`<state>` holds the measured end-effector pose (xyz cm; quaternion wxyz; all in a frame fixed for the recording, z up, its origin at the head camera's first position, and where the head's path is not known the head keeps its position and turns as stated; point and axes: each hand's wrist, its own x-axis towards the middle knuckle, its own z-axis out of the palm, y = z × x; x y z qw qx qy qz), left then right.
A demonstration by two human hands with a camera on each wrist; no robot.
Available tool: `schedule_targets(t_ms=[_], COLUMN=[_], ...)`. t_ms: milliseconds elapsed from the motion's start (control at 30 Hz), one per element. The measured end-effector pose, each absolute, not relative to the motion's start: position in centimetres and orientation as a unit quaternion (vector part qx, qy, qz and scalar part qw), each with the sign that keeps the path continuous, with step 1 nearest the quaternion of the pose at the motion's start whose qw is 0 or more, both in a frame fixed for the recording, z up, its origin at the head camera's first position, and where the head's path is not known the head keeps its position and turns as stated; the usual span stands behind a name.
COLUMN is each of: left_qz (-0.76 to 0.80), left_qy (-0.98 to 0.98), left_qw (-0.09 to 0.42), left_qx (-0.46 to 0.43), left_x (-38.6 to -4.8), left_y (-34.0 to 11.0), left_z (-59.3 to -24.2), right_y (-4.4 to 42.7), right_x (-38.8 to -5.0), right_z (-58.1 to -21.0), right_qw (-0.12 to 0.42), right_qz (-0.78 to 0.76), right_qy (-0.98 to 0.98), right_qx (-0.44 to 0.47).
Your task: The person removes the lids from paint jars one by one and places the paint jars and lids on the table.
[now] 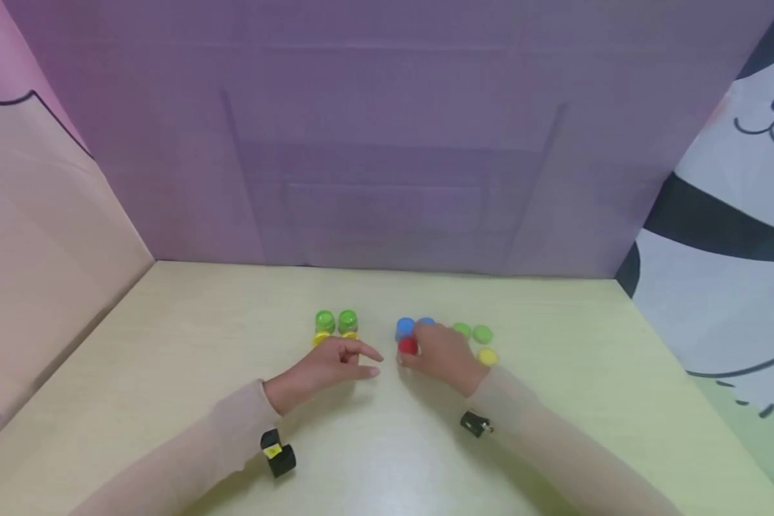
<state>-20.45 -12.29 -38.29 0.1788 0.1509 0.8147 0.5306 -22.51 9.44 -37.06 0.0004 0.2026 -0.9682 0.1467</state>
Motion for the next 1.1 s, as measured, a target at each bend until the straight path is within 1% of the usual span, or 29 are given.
schedule_targets(t_ms=[133, 300, 467, 567, 733, 867, 1000, 1100], left_qz=[0.520, 0.508, 0.498, 0.500, 0.486, 0.472, 0.474, 0.483], left_qy=[0.822, 0.826, 0.827, 0.820, 0.819, 0.818, 0.807, 0.799], left_qw=[0.181, 0.183, 0.190, 0.197, 0.220, 0.250, 0.288, 0.303], left_qx=[0.144, 0.163, 0.179, 0.199, 0.211, 0.214, 0.202, 0.190], left_x=[-20.5, -20.6, -20.5, -20.4, -20.2, -19.9, -19.6, -19.4], left_y=[-11.7, -11.1, -10.6, -10.3, -9.8, -9.4, -9.0, -8.6], left_z=[-38.5, -38.9, -39.3, -39.6, -39.7, -39.8, -40.0, -40.3], right_y=[9.8, 10.4, 10.9, 11.2, 11.6, 11.6, 11.6, 11.7], right_x=[-21.8, -20.6, -19.3, -18.6, -17.9, -17.7, -17.7, -17.6], right_z=[-36.9, -36.6, -36.8, -36.8, -36.9, -36.9, -36.8, -36.6], right_qw=[-0.018, -0.029, -0.035, -0.034, -0.050, -0.069, -0.082, -0.085], right_qz=[0.151, 0.149, 0.145, 0.145, 0.146, 0.146, 0.149, 0.150], right_qy=[-0.968, -0.965, -0.956, -0.944, -0.922, -0.906, -0.892, -0.885], right_qx=[0.202, 0.215, 0.253, 0.293, 0.354, 0.392, 0.419, 0.433])
